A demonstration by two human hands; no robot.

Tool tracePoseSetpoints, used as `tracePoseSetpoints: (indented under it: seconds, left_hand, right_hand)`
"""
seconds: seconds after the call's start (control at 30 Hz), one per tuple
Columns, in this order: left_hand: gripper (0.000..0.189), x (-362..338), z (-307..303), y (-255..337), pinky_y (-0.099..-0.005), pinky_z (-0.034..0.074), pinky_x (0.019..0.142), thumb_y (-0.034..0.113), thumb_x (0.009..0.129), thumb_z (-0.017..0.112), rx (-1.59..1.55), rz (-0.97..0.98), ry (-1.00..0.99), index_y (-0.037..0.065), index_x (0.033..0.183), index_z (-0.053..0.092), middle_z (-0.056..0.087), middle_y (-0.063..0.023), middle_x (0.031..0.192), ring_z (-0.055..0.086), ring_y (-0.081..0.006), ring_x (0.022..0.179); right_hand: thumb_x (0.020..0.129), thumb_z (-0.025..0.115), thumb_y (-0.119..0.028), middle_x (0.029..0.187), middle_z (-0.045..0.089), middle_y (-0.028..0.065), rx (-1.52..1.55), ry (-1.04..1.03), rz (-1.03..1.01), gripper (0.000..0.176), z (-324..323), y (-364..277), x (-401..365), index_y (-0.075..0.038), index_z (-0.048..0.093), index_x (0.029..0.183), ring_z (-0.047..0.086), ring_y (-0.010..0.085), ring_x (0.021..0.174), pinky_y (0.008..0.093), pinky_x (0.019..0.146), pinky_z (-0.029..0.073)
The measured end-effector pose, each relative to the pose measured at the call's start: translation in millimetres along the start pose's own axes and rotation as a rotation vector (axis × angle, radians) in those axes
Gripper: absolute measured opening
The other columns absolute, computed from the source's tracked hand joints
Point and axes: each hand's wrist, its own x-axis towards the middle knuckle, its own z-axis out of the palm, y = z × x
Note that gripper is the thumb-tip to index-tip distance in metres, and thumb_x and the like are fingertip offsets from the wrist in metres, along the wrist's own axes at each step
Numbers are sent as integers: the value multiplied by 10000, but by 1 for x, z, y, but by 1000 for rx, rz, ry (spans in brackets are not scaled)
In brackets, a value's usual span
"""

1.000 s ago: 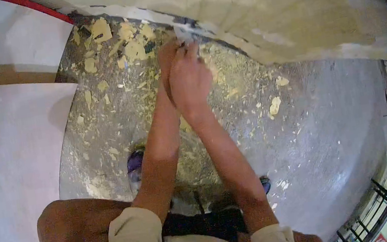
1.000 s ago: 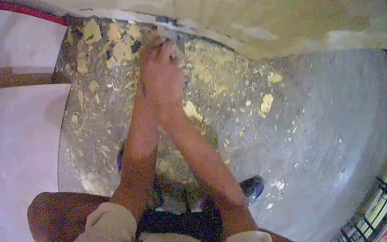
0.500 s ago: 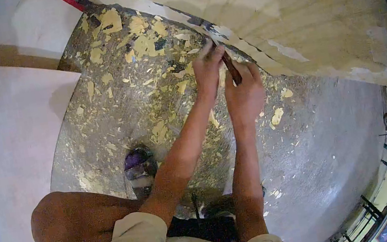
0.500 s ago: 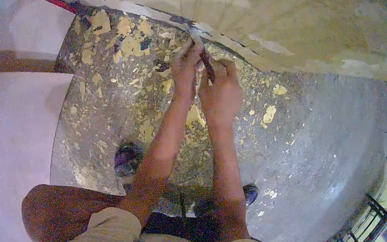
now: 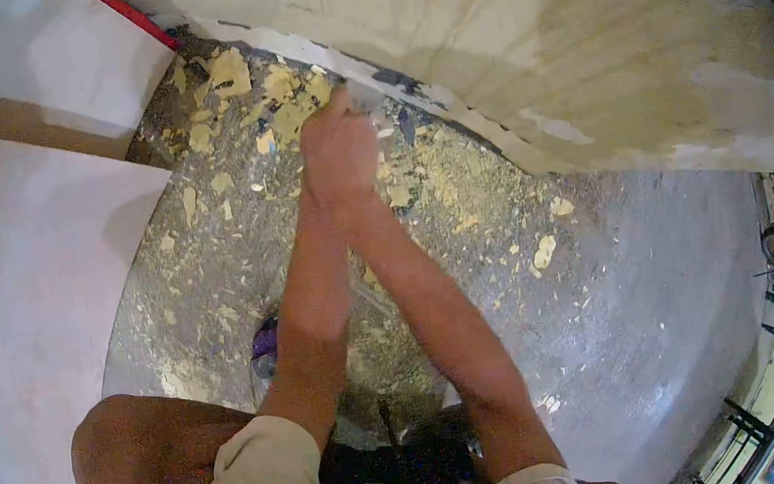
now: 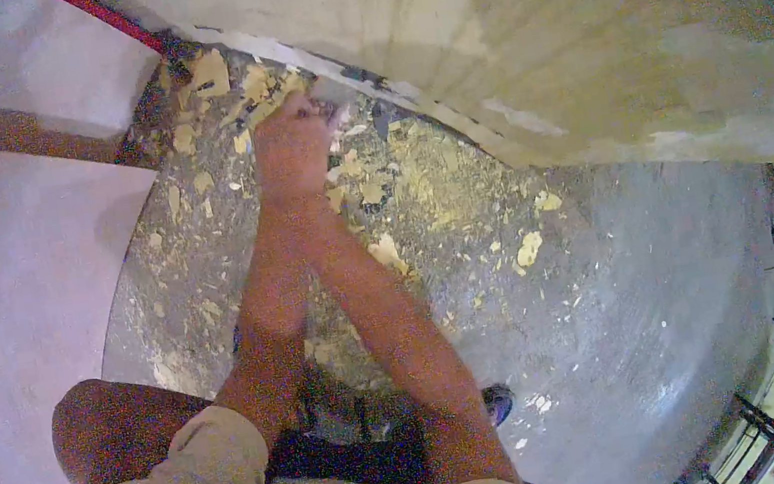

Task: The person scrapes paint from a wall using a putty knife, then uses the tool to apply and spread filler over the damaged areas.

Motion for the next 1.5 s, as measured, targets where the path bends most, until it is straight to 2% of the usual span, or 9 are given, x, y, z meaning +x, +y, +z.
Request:
tracePoseSetpoints:
  seconds: [0.2, 0.27, 0.37, 0.5, 0.7, 0.9, 1.03, 1.4, 1.5]
  left_hand:
    - [306, -8, 63, -78, -347, 479, 710, 285, 755, 655, -536, -7, 85, 35, 909, 568, 626, -88, 848, 614, -222, 829]
    - [203, 21, 71, -92, -278, 433, 539, 232, 826, 529, -1232, -527, 331, 45, 835, 608, 588, -70, 763, 540, -163, 592]
    - [223, 71, 6, -55, -349, 461, 600, 221, 755, 601, -900, -161, 398, 53, 901, 611, 610, -115, 791, 580, -233, 677]
    - [220, 142, -31, -88, -382, 472, 607, 194, 694, 652, 38, 251, -41, 107, 893, 621, 609, -103, 791, 592, -294, 713]
    - [249, 130, -118, -200, -327, 472, 727, 203, 783, 601, -153, -490, -1613, 88, 1000, 562, 579, -69, 1057, 571, -186, 897]
    - [583, 21, -60, -130, -337, 448, 888, 356, 893, 491, -371, 423, -995, 151, 1378, 239, 469, -118, 1236, 508, -206, 1067]
    - [599, -8, 53, -71, -403, 439, 885, 449, 872, 499, -1413, -493, -833, 145, 1353, 313, 539, -74, 1176, 535, -198, 1040]
    - [745, -43, 122, 43, -356, 396, 925, 341, 887, 482, -1001, 126, -45, -41, 1377, 71, 357, -291, 1310, 506, -329, 1107]
    - [751, -33, 82, 38, -356, 318, 998, 338, 889, 474, -1171, -74, -331, -50, 1372, 50, 191, -287, 1384, 383, -328, 1220]
  right_hand:
    - [720, 571, -68, 960, 545, 205, -154, 50, -152, 260, 43, -10, -22, 48, 585, 952, 631, 231, 686, 279, 511, 500]
    - [762, 538, -122, 891, 608, 161, 99, 1, 20, 273, 71, 4, -40, -19, 555, 1015, 604, 339, 622, 386, 551, 516]
    - [733, 558, -79, 977, 582, 132, 214, 17, 55, 220, 28, 41, -51, -51, 625, 940, 623, 289, 687, 381, 566, 500]
    - [785, 540, -91, 837, 629, 135, 385, 107, 193, 169, 7, 80, -46, -98, 634, 925, 610, 325, 717, 412, 621, 492]
    - [815, 570, -193, 820, 627, 165, 360, 11, 334, 181, -2, 95, -57, -73, 610, 946, 610, 334, 730, 414, 614, 485]
    - [856, 549, -246, 828, 619, 169, 685, -135, 560, 239, 63, 88, -103, -42, 576, 977, 613, 298, 742, 382, 608, 470]
    - [883, 520, -246, 893, 609, 166, 986, 34, 508, 249, 65, 85, -123, -32, 549, 1005, 588, 324, 807, 388, 679, 444]
    - [895, 488, -201, 994, 594, 196, 795, 157, 529, 267, 105, 141, -139, -28, 516, 1096, 574, 378, 874, 418, 747, 453]
    - [892, 488, -184, 1008, 592, 199, 651, 102, 470, 263, 90, 134, -123, -5, 526, 1081, 575, 381, 889, 404, 752, 464]
